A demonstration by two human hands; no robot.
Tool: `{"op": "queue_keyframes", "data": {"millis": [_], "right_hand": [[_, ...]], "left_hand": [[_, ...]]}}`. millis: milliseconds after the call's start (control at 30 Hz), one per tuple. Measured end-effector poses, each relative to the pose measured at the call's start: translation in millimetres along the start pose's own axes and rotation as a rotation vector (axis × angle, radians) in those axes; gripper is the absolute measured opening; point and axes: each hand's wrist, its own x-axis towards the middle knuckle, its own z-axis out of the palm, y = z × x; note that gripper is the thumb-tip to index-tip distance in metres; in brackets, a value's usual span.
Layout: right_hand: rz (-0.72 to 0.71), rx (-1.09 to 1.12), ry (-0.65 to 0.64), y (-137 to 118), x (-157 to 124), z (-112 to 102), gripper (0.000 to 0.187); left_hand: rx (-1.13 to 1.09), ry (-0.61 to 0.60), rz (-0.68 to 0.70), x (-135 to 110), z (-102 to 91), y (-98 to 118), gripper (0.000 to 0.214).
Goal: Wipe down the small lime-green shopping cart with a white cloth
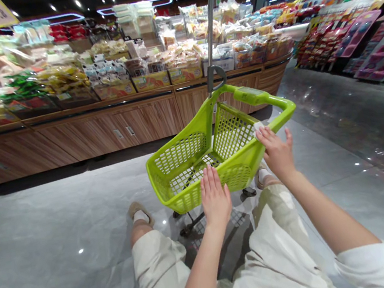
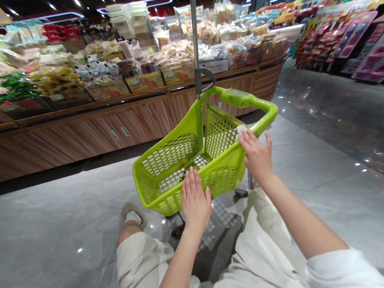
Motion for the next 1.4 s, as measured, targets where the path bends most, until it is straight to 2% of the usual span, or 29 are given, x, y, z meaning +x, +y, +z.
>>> {"op": "queue_keyframes", "data": {"millis": [133, 200, 267, 333, 400, 533, 600, 667, 733, 867, 933, 1000, 1067, 1167, 1233, 1300, 1400], "right_hand": [[-0.147, 0.088, -0.135, -66.1, -27.8, 16.8, 0.075], [-0.232, 0.164, -0.185, -99.3, -41.7, 24.1, 0.074], [-0.293, 0.216, -0.214, -115.3, -47.9, 26.6, 0.072], [-0.336, 0.226, -0.228, -107.6, -44.6, 23.7, 0.074], [-0.324, 0.187, -0.212, -79.0, -33.5, 16.5, 0.077], [-0.101, 0.049, -0.039, -8.6, -7.2, 2.3, 0.070], [-0.002, 0.014, 0.031, 4.1, -1.7, 1.2, 0.067], [0.036, 0.009, 0.032, -7.4, -4.9, 5.3, 0.069], [0.005, 0.040, -0.026, -38.6, -15.8, 13.1, 0.073], [-0.171, 0.186, -0.161, -110.2, -42.8, 27.8, 0.072], [-0.251, 0.241, -0.198, -123.8, -48.7, 29.5, 0.070], [-0.312, 0.252, -0.217, -112.8, -45.9, 25.9, 0.072], [-0.314, 0.211, -0.207, -81.1, -36.4, 18.2, 0.075], [-0.166, 0.084, -0.091, -22.9, -18.4, 5.5, 0.074], [-0.060, 0.020, -0.002, 0.2, -10.4, 1.3, 0.072], [0.004, 0.007, 0.036, -0.7, -9.3, 2.8, 0.072], [-0.015, 0.079, -0.024, -43.4, -21.5, 13.4, 0.074]], "left_hand": [[-0.009, -0.008, 0.001, -0.3, -0.7, 1.7, 0.071], [0.007, -0.014, 0.009, -0.1, 0.0, 1.1, 0.071], [0.026, -0.019, 0.012, 0.3, 0.6, -0.3, 0.072], [0.038, -0.015, 0.010, 0.7, 0.8, -1.9, 0.072], [0.038, -0.009, 0.009, 0.9, 0.2, -3.1, 0.071], [0.022, -0.009, 0.011, 0.6, -1.3, -2.3, 0.069], [0.016, -0.010, 0.003, 0.6, -1.7, -0.3, 0.069], [0.011, -0.012, -0.007, 0.7, -1.8, 1.9, 0.070], [0.004, -0.010, -0.011, 0.8, -1.6, 3.6, 0.070], [0.009, -0.021, -0.002, 0.8, -0.8, 3.4, 0.075], [0.023, -0.031, 0.001, 0.9, -0.8, 1.9, 0.078], [0.030, -0.029, -0.003, 1.2, -1.3, 0.2, 0.077], [0.028, -0.021, -0.009, 1.5, -2.0, -0.9, 0.073], [0.009, -0.012, -0.004, 1.8, -2.5, -0.7, 0.071], [-0.001, -0.010, -0.005, 1.7, -2.2, 0.9, 0.072], [-0.007, -0.010, -0.011, 1.4, -1.7, 3.2, 0.073], [-0.009, -0.014, -0.017, 1.0, -1.3, 6.1, 0.074]]}}
